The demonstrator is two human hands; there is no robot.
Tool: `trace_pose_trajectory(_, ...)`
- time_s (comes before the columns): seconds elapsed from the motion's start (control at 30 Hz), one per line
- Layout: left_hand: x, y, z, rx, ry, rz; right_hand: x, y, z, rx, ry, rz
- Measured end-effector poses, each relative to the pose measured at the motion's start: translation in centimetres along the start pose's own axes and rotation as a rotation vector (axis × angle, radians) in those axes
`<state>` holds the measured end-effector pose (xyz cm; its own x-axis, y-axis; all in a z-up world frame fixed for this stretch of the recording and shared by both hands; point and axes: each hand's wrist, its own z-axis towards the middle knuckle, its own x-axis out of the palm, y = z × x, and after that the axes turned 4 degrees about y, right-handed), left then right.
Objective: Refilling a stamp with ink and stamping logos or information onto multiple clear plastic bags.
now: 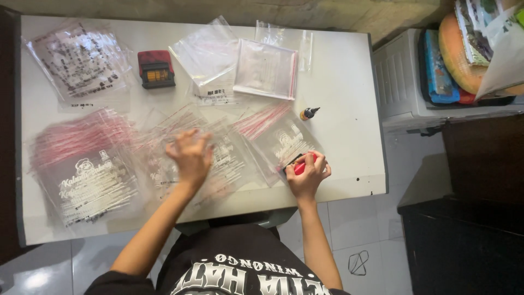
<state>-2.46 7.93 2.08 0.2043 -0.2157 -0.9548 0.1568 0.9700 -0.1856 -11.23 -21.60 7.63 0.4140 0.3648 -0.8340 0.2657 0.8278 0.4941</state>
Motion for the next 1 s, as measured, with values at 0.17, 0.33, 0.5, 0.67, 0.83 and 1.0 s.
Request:
trace_pose_trajectory(0.17,1.1,-9.2,2.7,0.164,0.157,-0.177,0.2,0.3,0.1,0.012,0.024,-0.006)
trace_pose_trajectory(0.33,4.7,-11.5,2.0,0.216,0.044,-0.1,0.8,0.0,-0.1,0.024,0.019,-0.014)
trace_pose_trajectory(0.5,6.1,-11.6,1.4,0.268,-0.115,-0.08,0.8,0.2,-0.1,0.014,0.015,0.011)
trace_pose_trajectory(0.67,6.7,-12.1,2.2,0.282,-0.202,-0.202,0.4,0.6,0.0,0.014,0.006,0.037)
trace_pose_trajectory(0.83,7.4,-12.1,3.8,0.276,-0.199,-0.175,0.6,0.3,0.0,0.014,-0.005,0.018)
trace_pose_trajectory(1.0,7.1,-11.9,4.0,0.307,-0.239,-0.171,0.5,0.4,-0.1,0.018,-0.004,0.03)
